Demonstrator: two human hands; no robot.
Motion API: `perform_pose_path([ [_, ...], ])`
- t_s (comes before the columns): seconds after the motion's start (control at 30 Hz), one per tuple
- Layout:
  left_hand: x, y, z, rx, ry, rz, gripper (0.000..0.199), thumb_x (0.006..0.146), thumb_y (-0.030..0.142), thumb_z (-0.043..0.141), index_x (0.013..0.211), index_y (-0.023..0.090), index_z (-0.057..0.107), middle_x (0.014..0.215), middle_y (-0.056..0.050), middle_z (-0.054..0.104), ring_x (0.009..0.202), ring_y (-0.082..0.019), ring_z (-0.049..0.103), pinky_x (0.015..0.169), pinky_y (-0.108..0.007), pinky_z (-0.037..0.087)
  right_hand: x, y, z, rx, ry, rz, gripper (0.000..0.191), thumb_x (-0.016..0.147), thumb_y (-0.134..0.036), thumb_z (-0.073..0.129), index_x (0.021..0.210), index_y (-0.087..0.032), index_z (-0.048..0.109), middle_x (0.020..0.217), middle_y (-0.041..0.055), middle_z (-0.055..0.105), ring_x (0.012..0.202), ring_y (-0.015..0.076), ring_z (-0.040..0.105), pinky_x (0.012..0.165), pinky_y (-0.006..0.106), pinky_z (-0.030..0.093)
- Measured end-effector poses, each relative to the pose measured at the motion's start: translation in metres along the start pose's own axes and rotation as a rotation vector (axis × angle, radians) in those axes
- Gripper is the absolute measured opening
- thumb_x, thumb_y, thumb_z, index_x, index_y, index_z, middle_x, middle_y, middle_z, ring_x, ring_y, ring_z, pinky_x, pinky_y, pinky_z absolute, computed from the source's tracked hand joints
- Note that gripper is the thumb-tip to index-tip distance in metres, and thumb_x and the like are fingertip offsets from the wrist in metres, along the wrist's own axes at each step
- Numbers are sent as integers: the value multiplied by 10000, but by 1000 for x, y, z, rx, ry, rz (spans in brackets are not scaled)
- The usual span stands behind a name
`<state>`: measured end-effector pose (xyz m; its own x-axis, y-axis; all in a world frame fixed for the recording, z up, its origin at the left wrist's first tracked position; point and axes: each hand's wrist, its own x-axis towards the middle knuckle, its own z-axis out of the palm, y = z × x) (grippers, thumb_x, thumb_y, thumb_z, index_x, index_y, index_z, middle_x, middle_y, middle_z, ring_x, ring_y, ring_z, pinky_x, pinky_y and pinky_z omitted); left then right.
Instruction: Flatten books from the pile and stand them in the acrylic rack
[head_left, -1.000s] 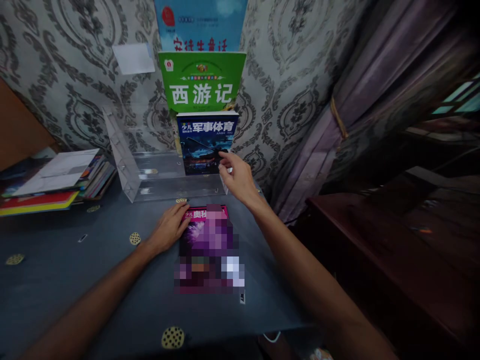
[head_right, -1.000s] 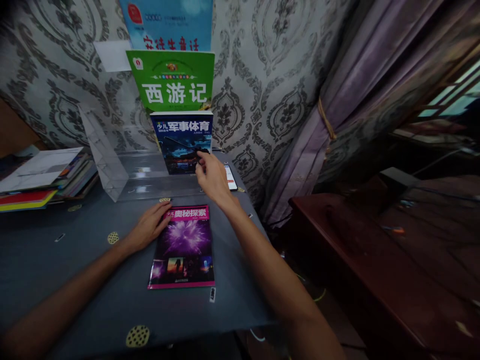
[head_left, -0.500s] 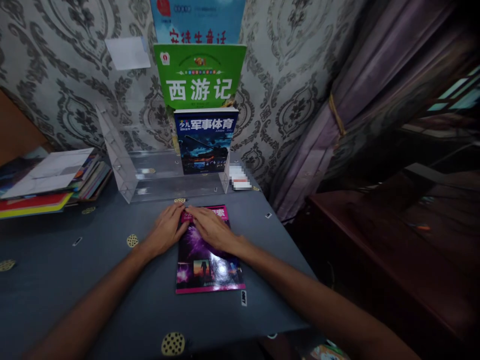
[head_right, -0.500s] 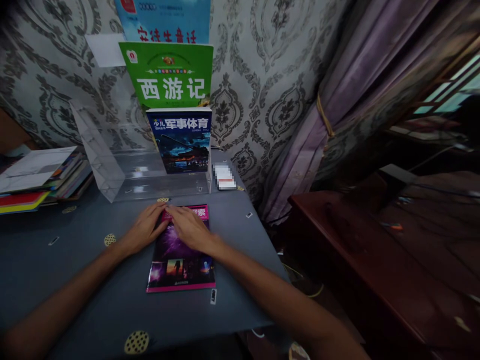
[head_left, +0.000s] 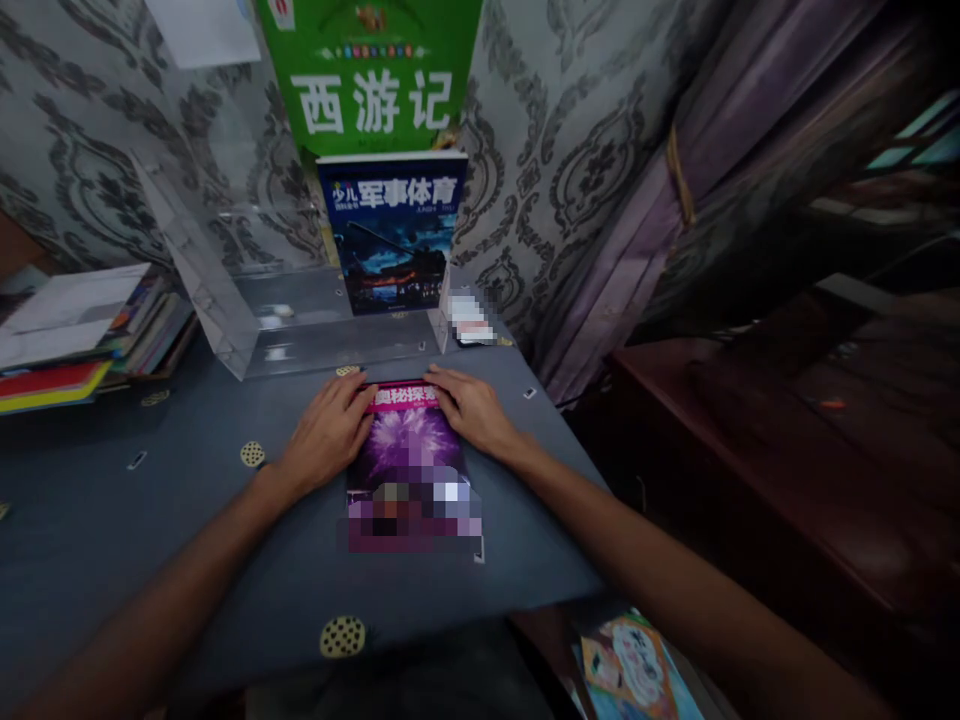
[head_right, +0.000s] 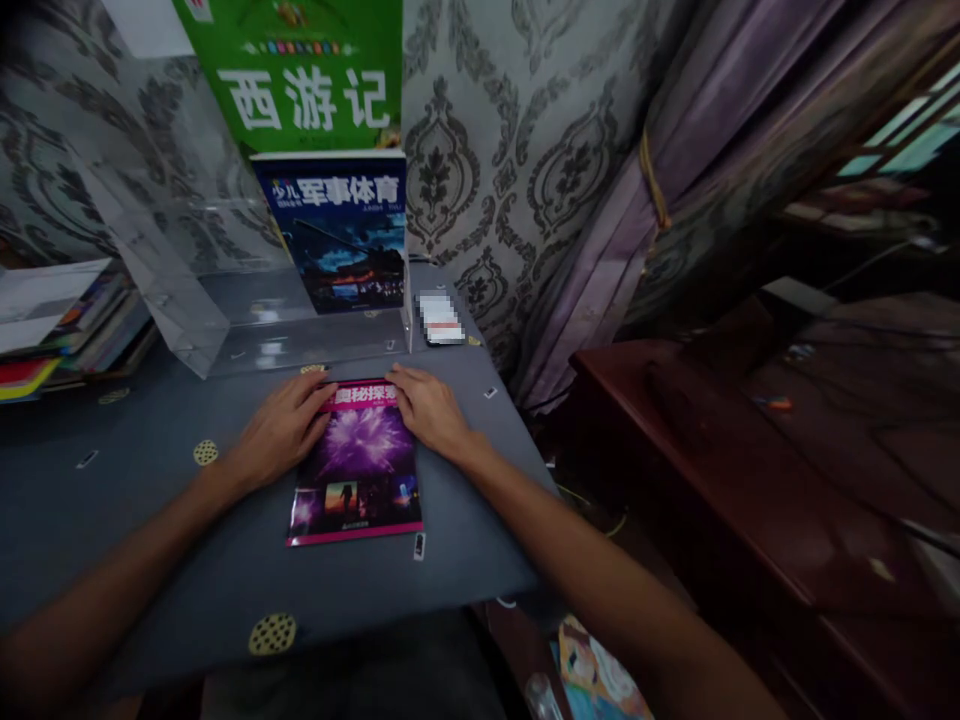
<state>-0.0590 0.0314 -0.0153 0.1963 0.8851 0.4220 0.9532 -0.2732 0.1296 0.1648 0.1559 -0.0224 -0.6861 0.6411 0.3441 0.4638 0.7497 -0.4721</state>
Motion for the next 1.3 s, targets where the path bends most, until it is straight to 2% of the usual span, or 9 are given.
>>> perform_pose_path([
  [0.13,2,19,-1,-27,-86,127,383,1017,280,382,1315,147,582,1422,-168,556,1368,-292,479,1162,-531,382,0,-3,1,-13,-30,-22,403,953,-121,460,1315,-160,635,1407,129,614,1328,235,565,1126,441,450],
  [0.27,2,21,1,-95,-131,139,417,1038,341,352,1351,164,562,1409,-138,582,1303,-262,544,1125,-503,434,-13,-12,-1,-88,-87,-39,408,985,-136,411,1342,-146,608,1440,137,583,1395,248,491,1185,512,354],
  [0.53,1,19,1,-148,-100,132,430,1038,347,363,1344,135,579,1401,-157,585,1300,-278,540,1129,-512,418,-85,-39,-16,-160,-203,-114,521,1029,-313,398,1517,-129,395,1583,153,396,1507,259,298,1218,547,285],
  [0.67,1,20,1,-170,-120,104,423,1032,332,372,1353,147,575,1411,-151,579,1308,-277,533,1143,-518,397,-109,-52,-19,-144,-254,-162,509,1019,-270,418,1517,-165,402,1582,143,396,1501,262,309,1228,561,255],
  [0.83,1,18,2,-193,-143,76,413,1021,324,389,1367,180,563,1435,-127,560,1332,-265,510,1148,-515,387,-111,-89,-13,-35,-381,-399,532,968,-131,458,1496,-183,421,1560,110,436,1501,246,309,1254,576,170],
  [0.9,1,18,1,-199,-148,72,418,1021,332,388,1371,174,556,1441,-130,553,1336,-265,503,1151,-518,382,-108,-106,-10,-7,-447,-473,552,957,-121,478,1500,-188,407,1577,100,409,1503,215,305,1273,523,123],
  [1.0,1,18,1,-202,-161,72,423,1024,336,381,1374,169,551,1448,-138,547,1339,-262,503,1157,-516,373,-107,-121,-8,45,-464,-475,533,966,-169,521,1490,-191,426,1578,89,406,1501,176,307,1288,429,70],
  [1.17,0,18,2,-206,-148,83,434,1031,337,365,1376,150,550,1452,-149,545,1354,-263,493,1172,-515,355,-122,-106,-13,8,-427,-392,558,991,-275,542,1516,-165,390,1591,101,375,1511,213,279,1272,468,209],
  [1.3,0,14,1,-200,-171,89,428,1033,358,364,1374,182,552,1456,-126,545,1350,-254,497,1164,-507,366,-137,-83,-25,-49,-359,-293,590,996,-251,521,1550,-175,333,1584,126,388,1495,247,317,1227,518,317],
])
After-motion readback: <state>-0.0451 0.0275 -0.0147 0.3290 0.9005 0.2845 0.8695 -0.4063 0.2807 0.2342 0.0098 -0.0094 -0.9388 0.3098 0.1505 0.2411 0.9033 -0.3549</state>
